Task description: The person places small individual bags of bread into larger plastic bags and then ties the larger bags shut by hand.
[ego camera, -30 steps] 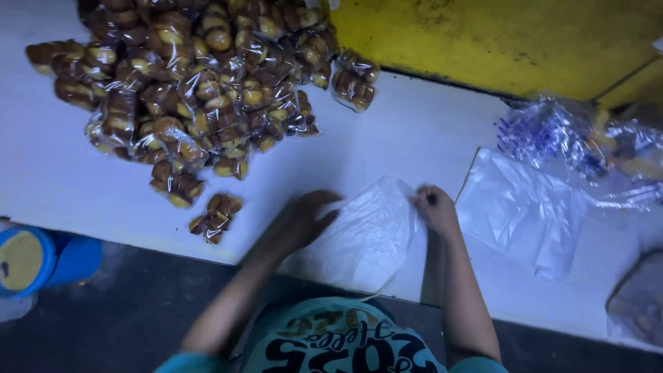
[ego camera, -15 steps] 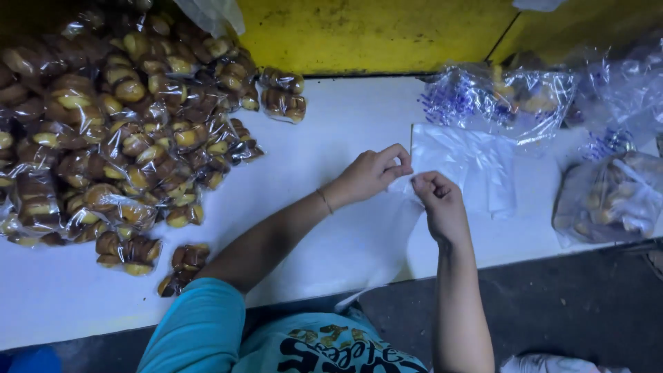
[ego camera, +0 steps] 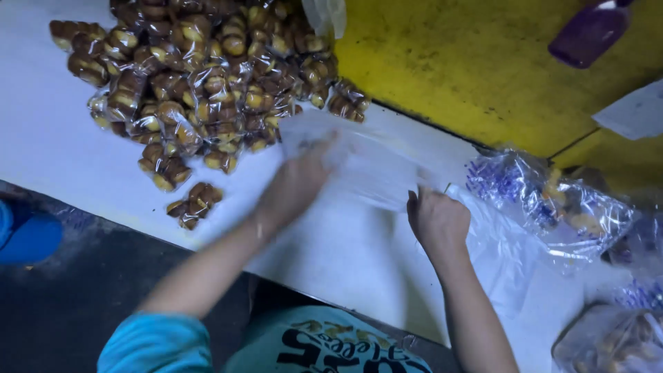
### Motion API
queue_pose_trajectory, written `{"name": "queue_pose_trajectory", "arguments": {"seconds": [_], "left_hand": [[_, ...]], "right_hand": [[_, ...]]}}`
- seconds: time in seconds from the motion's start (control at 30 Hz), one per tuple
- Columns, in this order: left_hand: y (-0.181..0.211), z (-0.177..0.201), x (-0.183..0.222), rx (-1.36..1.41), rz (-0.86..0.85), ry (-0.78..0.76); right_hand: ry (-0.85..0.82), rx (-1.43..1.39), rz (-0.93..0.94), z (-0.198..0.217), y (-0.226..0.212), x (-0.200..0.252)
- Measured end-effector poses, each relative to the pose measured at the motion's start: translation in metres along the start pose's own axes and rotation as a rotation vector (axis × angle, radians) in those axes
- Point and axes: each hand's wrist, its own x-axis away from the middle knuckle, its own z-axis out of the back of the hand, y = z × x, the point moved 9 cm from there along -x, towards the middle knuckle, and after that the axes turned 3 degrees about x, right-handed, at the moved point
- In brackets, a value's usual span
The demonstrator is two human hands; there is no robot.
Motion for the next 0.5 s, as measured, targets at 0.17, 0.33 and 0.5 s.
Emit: {"name": "queue_pose_trajectory", "arguments": {"seconds": [0.17, 0.33, 0.5], "left_hand": [[-0.002, -0.079, 0.062, 0.079, 0.338, -0.276], [0.002, -0.108, 0.096, 0.221, 0.473, -0.107], [0.022, -0.195, 0.112, 0.054, 0.380, -0.446]], "right_hand": [[-0.228, -0.276, 0.048, -0.076, -0.040, -0.021], [-0.081, -0.444, -0.027, -0.076, -0.019, 0.013], [0.125, -0.223, 0.208, -0.153, -0.088, 0.008]]}}
